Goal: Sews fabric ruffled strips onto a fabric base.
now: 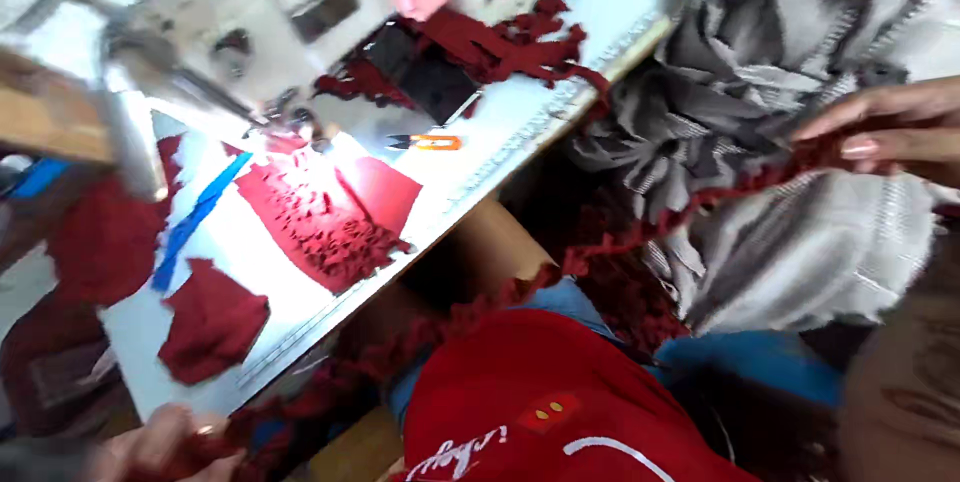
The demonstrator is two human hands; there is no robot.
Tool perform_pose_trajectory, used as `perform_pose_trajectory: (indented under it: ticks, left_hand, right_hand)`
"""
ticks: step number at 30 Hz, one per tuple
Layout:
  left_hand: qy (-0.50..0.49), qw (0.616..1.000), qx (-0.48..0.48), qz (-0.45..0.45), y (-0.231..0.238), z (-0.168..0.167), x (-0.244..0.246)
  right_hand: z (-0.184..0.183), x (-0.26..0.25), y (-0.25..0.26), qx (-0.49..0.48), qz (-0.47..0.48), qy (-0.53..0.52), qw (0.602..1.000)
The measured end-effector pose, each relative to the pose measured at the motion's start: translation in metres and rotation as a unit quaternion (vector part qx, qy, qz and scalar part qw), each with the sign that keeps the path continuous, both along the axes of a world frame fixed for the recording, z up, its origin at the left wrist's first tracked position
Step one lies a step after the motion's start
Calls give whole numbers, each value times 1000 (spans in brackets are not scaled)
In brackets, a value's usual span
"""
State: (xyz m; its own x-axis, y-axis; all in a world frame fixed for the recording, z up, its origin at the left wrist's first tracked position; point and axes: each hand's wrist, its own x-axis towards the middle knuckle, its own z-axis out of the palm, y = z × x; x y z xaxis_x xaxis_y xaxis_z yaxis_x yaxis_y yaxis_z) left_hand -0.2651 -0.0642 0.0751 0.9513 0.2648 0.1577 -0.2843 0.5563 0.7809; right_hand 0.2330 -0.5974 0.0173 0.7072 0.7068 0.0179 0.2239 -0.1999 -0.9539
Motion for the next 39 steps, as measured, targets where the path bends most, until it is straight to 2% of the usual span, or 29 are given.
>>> perform_pose_trajectory:
  ticks: [2, 3, 4, 6, 7, 8, 9, 11, 13, 14, 16, 20, 24, 30, 35, 39]
  left_hand:
    - [13, 989, 134, 63, -30, -26, -1]
    - [58, 972, 221, 52, -37, -45, -4]
    - [143, 946, 290, -4, -41, -61, -8]
    - [310, 856, 405, -86, -53, -84, 0]
    - [349, 812, 456, -101, -61, -88, 13]
    - [341, 794, 495, -94, -69, -86, 31]
    - [298, 801, 515, -64, -75, -78, 52]
    - [177, 852, 493, 22, -83, -56, 102]
    - [114, 891, 432, 83, -86, -33, 150]
    - [116, 906, 394, 98, -85, -25, 168]
    - [144, 929, 320, 118, -78, -21, 193]
    - [179, 932, 270, 162, -57, -35, 210]
    - [216, 933, 233, 169, -48, -45, 209]
    - [208, 942, 189, 184, -51, -52, 211]
    - [179, 951, 119, 221, -54, -55, 215]
    - [170, 960, 84, 206, -51, -58, 214]
  right_hand:
    - [-17, 25, 1, 20, -53, -16, 998]
    - [-30, 43, 0, 28, -35, -30, 999]
    - [-23, 45, 14, 2, -39, -31, 999]
    - [35, 4, 82, -46, -32, -16, 998]
    - [59, -20, 116, -41, 24, -21, 999]
    - [69, -34, 143, -33, 122, -58, 990]
    - [71, -42, 170, -20, 233, -94, 968]
    - [72, -71, 233, -10, 365, -143, 920]
    - [69, -101, 289, 16, 399, -189, 897]
    - [66, -111, 312, 41, 401, -205, 892]
    - [60, -119, 342, 70, 397, -185, 896]
    - [45, -115, 361, 59, 339, -14, 939]
    - [28, -117, 369, 56, 227, 1, 972]
    - [18, -120, 375, 82, 194, 27, 977]
    - [19, -121, 377, 117, 169, 135, 969]
    - [13, -119, 375, 118, 150, 104, 976]
